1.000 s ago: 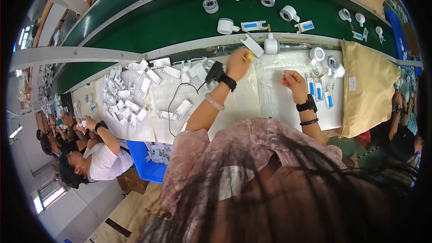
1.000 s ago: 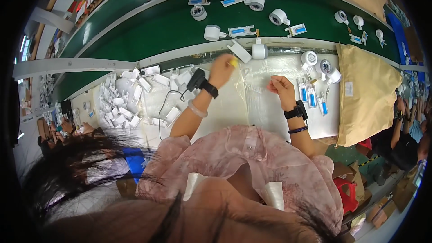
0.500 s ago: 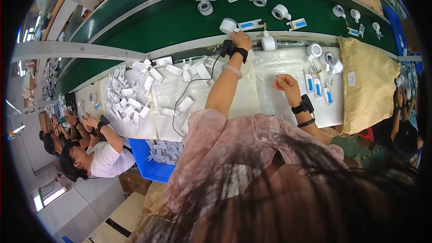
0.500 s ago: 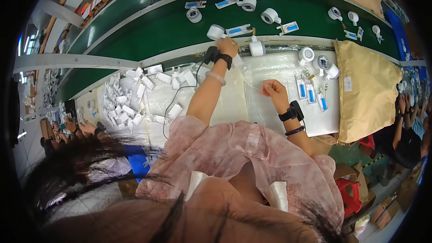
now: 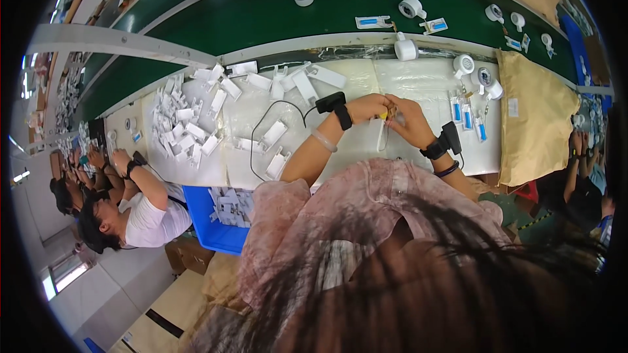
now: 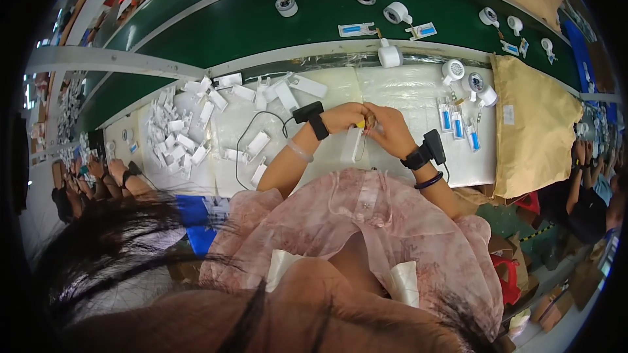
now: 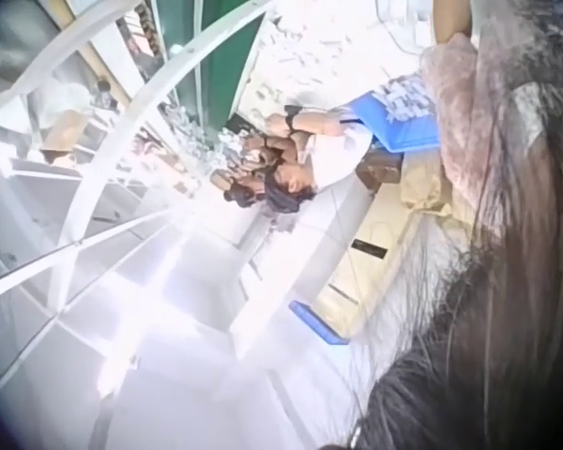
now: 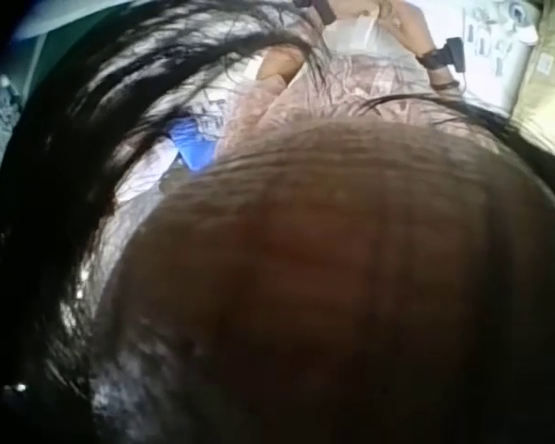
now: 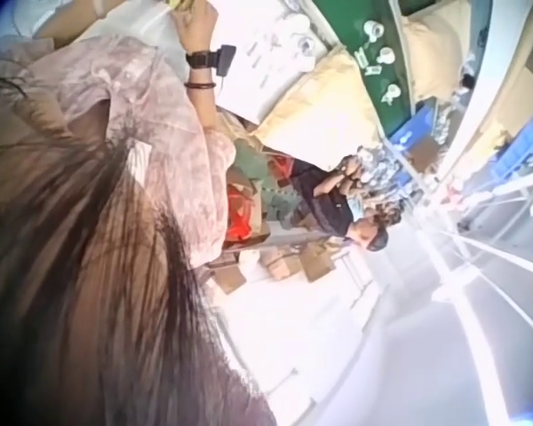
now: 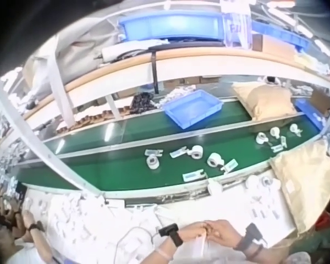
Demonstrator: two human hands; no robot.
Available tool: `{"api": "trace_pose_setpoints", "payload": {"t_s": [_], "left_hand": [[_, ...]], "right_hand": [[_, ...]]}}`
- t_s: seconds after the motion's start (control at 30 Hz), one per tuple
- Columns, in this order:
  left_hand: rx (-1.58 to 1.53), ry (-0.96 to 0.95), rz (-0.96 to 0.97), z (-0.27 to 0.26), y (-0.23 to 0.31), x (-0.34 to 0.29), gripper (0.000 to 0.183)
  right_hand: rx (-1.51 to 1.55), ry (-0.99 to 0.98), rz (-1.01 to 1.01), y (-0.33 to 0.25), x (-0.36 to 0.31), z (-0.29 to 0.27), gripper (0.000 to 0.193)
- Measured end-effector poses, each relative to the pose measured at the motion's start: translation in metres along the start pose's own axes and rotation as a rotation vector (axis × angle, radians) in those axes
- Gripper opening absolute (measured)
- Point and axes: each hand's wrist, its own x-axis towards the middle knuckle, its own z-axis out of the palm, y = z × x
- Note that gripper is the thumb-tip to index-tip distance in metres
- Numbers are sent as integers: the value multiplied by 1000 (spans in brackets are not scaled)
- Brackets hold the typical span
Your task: The person reaches for a plastic housing from the conveyor belt, fits a battery and a circuit board into it by hand, and places the assembled unit back onto the belt. This process is repeated for several more units throughout the video.
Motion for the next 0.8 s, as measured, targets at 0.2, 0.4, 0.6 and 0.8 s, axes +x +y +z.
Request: {"api": "trace_pose_setpoints", "payload": {"t_s": [0.2,0.4,0.6,0.8], "left_hand": [[-262,59,60,26,28,-33,20],[-265,454,49,47,13,-19,40],[-236,419,107,95,10,-8,56],[-119,346,37,121,17,-7,35]], "right_hand": [[613,-314,458,14,-29,24,30],[618,-183,408,14,-34,10,25],[562,-125,409,16,-38,-33,25],[467,-199,371,17,-42,-73,17]]}}
